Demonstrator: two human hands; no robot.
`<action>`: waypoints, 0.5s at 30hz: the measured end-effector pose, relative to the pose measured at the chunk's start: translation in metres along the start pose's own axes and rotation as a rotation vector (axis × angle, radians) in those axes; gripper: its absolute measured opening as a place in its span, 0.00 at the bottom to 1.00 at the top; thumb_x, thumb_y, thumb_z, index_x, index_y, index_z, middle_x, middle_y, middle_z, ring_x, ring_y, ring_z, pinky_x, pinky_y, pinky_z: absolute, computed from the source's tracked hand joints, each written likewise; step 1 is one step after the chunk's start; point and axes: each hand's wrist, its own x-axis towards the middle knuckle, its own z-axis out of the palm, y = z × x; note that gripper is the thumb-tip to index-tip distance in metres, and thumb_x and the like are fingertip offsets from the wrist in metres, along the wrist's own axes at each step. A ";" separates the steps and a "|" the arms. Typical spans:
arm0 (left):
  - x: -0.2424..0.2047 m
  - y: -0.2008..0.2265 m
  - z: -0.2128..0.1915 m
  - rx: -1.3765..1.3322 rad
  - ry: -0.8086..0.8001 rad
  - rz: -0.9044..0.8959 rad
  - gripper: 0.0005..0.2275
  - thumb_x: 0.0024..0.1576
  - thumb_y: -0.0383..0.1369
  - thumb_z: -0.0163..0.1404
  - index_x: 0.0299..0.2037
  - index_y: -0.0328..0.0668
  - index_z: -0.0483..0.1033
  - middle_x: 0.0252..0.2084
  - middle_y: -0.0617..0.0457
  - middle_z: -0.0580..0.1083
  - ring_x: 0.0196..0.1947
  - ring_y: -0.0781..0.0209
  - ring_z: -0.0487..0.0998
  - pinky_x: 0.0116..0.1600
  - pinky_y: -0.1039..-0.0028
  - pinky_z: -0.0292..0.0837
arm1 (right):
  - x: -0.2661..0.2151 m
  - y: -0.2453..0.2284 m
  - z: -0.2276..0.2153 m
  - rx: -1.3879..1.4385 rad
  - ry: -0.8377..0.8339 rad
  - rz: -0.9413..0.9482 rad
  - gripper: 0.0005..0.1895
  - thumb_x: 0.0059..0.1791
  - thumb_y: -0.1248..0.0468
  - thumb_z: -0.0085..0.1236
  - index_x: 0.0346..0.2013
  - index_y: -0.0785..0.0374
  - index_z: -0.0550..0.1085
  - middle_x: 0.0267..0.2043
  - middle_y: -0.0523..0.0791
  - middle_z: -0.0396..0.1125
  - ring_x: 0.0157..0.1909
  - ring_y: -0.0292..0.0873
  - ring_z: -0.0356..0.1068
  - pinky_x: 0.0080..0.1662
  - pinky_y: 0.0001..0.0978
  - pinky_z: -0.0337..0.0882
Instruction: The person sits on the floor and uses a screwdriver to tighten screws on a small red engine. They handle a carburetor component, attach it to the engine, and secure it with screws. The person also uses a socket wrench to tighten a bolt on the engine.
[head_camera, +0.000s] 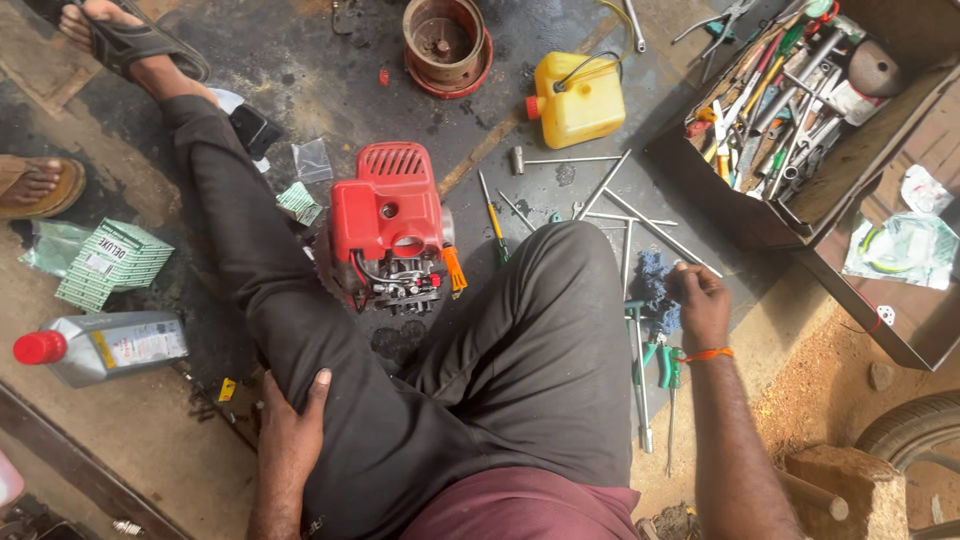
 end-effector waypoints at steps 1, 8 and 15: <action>0.002 -0.003 0.005 -0.002 -0.033 -0.037 0.46 0.57 0.60 0.50 0.75 0.31 0.47 0.72 0.26 0.56 0.71 0.27 0.56 0.70 0.47 0.58 | 0.002 0.009 0.003 -0.017 0.021 -0.008 0.10 0.57 0.61 0.55 0.37 0.65 0.76 0.36 0.45 0.73 0.36 0.35 0.70 0.41 0.27 0.71; -0.013 0.043 -0.002 -0.040 0.263 0.227 0.37 0.56 0.50 0.58 0.68 0.30 0.60 0.70 0.30 0.61 0.69 0.32 0.62 0.66 0.50 0.62 | -0.024 -0.021 0.029 0.179 -0.018 0.107 0.08 0.56 0.59 0.56 0.42 0.60 0.72 0.38 0.42 0.69 0.33 0.33 0.65 0.37 0.26 0.67; -0.043 0.137 -0.031 -0.237 0.430 0.862 0.16 0.59 0.32 0.60 0.57 0.42 0.76 0.63 0.46 0.69 0.66 0.44 0.70 0.69 0.58 0.69 | -0.102 -0.143 0.083 0.366 -0.339 0.151 0.16 0.60 0.51 0.43 0.43 0.60 0.69 0.38 0.40 0.63 0.35 0.36 0.59 0.37 0.29 0.61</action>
